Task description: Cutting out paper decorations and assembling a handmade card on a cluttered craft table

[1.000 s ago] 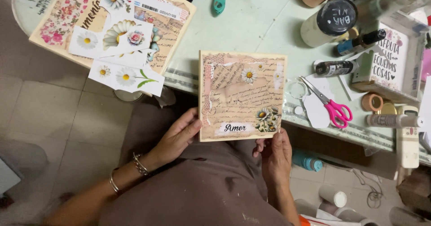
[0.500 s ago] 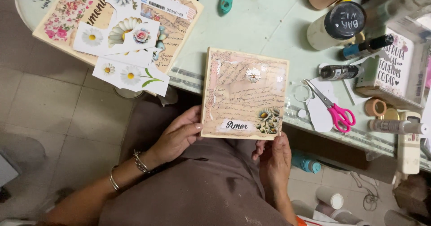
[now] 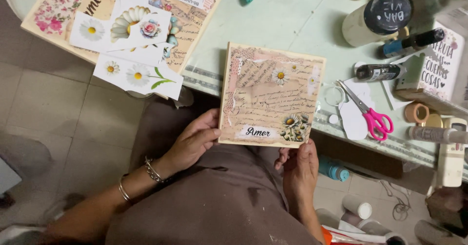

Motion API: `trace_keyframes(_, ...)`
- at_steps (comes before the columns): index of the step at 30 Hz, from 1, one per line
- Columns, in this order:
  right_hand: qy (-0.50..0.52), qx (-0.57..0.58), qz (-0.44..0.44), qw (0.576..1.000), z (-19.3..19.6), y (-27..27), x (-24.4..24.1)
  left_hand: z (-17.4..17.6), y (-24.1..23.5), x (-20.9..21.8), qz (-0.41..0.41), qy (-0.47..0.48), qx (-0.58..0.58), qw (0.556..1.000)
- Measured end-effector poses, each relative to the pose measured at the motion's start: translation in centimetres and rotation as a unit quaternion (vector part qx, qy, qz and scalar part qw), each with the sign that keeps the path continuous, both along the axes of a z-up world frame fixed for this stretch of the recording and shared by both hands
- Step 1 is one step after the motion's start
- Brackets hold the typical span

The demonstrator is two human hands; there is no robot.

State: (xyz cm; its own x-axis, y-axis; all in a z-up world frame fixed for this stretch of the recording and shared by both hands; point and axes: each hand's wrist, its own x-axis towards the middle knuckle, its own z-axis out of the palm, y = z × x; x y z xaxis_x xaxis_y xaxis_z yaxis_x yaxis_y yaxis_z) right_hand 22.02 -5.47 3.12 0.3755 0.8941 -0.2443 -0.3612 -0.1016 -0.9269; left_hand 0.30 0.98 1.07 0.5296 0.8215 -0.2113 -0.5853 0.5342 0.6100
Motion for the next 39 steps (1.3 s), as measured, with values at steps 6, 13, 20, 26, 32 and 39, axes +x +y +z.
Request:
trace_keyframes(6,-0.009,-0.008,0.007,1.000,0.8,0.2,-0.5,0.4,0.2,-0.2,-0.012,0.043,0.020,0.999)
trace_keyframes(13,0.009,0.029,0.022,0.999,0.4,0.1,-0.3,0.2,0.1,0.1,0.006,-0.010,0.036,0.999)
trace_keyframes(20,-0.003,0.022,0.019,1.000,1.0,0.4,-0.8,0.6,0.2,-0.1,-0.007,0.015,0.018,1.000)
trace_keyframes(26,0.000,0.011,0.005,1.000,1.2,0.4,-1.1,0.8,0.3,0.0,-0.003,0.001,0.026,1.000)
trace_keyframes(32,-0.007,0.008,0.002,1.000,1.6,0.5,-1.2,1.1,0.3,-0.2,-0.009,0.022,0.011,1.000)
trace_keyframes(39,-0.002,0.025,0.002,1.000,1.8,0.5,-1.2,1.0,0.2,-0.2,-0.003,0.024,0.032,0.999)
